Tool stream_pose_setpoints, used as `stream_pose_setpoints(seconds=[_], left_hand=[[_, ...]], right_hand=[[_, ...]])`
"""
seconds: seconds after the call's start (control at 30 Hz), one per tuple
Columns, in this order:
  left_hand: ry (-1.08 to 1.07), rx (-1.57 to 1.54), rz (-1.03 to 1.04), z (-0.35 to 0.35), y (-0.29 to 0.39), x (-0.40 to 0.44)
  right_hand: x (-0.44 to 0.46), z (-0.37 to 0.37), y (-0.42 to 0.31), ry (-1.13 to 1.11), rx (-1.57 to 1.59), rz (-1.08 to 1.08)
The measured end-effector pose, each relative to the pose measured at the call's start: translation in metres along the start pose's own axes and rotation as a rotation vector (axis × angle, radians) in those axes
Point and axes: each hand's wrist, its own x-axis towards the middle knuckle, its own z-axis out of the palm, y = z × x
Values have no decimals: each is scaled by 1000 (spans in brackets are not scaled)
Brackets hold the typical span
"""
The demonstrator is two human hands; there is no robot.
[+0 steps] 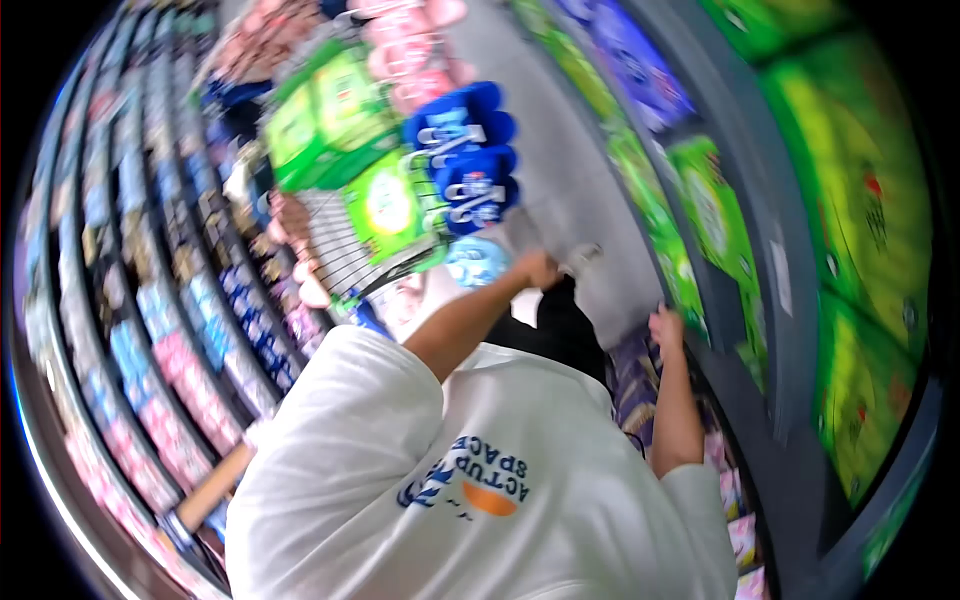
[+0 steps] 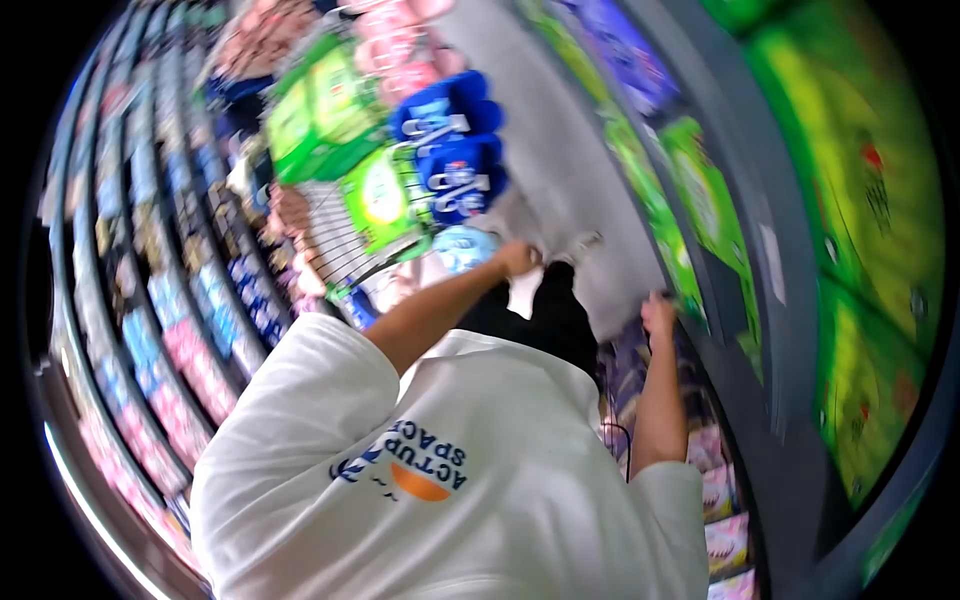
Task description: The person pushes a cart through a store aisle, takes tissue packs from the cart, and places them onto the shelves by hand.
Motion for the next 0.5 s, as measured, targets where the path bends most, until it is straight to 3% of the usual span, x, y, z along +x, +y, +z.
stream_pose_setpoints(seconds=[0.07,0.2,0.3,0.37,0.4,0.5], left_hand=[[76,-70,-124,48,-69,-65],[176,-240,-313,41,-117,-184],[368,-585,-332,13,-136,-229],[521,-999,-138,2,-163,-236],[619,-1063,-151,-8,-169,-237],[912,-901,-193,-47,-190,-242]], right_hand=[[-25,42,18,-51,-27,-47],[-50,111,38,-303,-290,-84],[-42,157,30,-378,-464,-362],[-54,185,-11,-385,-493,-448],[-64,200,-36,-392,-500,-517],[-122,252,-120,-318,-521,-733]])
